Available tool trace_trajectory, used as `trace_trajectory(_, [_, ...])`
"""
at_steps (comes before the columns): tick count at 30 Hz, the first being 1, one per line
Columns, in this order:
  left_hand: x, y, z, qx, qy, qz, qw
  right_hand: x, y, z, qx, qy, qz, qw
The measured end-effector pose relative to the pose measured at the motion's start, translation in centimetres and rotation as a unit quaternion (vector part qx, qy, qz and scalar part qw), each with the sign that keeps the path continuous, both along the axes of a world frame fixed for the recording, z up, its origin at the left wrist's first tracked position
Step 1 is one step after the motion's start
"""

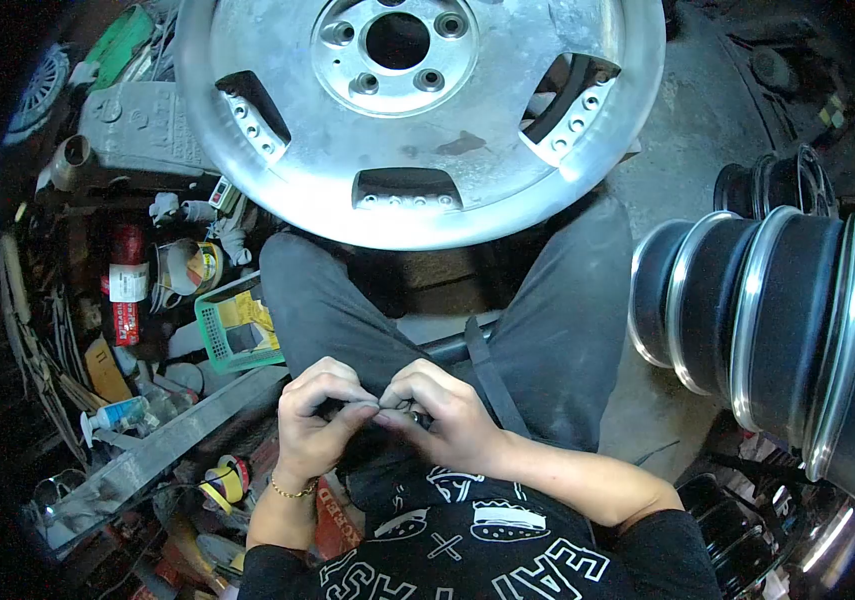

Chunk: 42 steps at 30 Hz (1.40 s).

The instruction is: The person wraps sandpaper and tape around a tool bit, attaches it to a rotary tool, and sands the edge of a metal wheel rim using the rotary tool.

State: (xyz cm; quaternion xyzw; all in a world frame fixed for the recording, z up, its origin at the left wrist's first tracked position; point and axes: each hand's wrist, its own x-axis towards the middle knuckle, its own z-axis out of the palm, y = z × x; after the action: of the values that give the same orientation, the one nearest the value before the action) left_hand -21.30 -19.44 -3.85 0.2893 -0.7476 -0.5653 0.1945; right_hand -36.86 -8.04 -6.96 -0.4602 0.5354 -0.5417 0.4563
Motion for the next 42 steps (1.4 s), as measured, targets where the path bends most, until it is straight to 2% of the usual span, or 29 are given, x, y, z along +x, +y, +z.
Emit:
trace_trajectory(5, [0.1,0.1,-0.5,0.003,0.008,-0.001,1.0,0.0,-0.3,-0.2,-0.053,0.035,-0.01,0.998])
trace_trajectory(7, [0.1,0.3,-0.7,0.045,0.007,0.025,0.999,0.1,-0.3,-0.3,-0.054,0.041,-0.017,0.998])
trace_trajectory(17, [-0.4,1.3,-1.2,0.058,0.026,0.042,0.997,0.1,-0.4,-0.4,-0.059,0.054,-0.041,0.996])
trace_trajectory(24, [-0.7,1.3,-1.0,0.015,0.002,0.038,0.999,-0.1,-0.2,-0.7,-0.05,0.057,-0.035,0.996])
trace_trajectory(32, [-0.6,0.9,-0.9,-0.008,-0.014,0.037,0.999,-0.2,-0.3,0.1,0.032,0.031,-0.029,0.999])
trace_trajectory(38, [-0.8,1.1,-1.3,-0.022,-0.021,0.049,0.998,-0.4,-0.6,-0.8,-0.053,0.071,-0.025,0.996])
trace_trajectory(42, [-1.0,1.2,-1.4,-0.045,-0.018,0.052,0.997,-0.5,-0.5,-0.7,-0.038,0.077,-0.015,0.996])
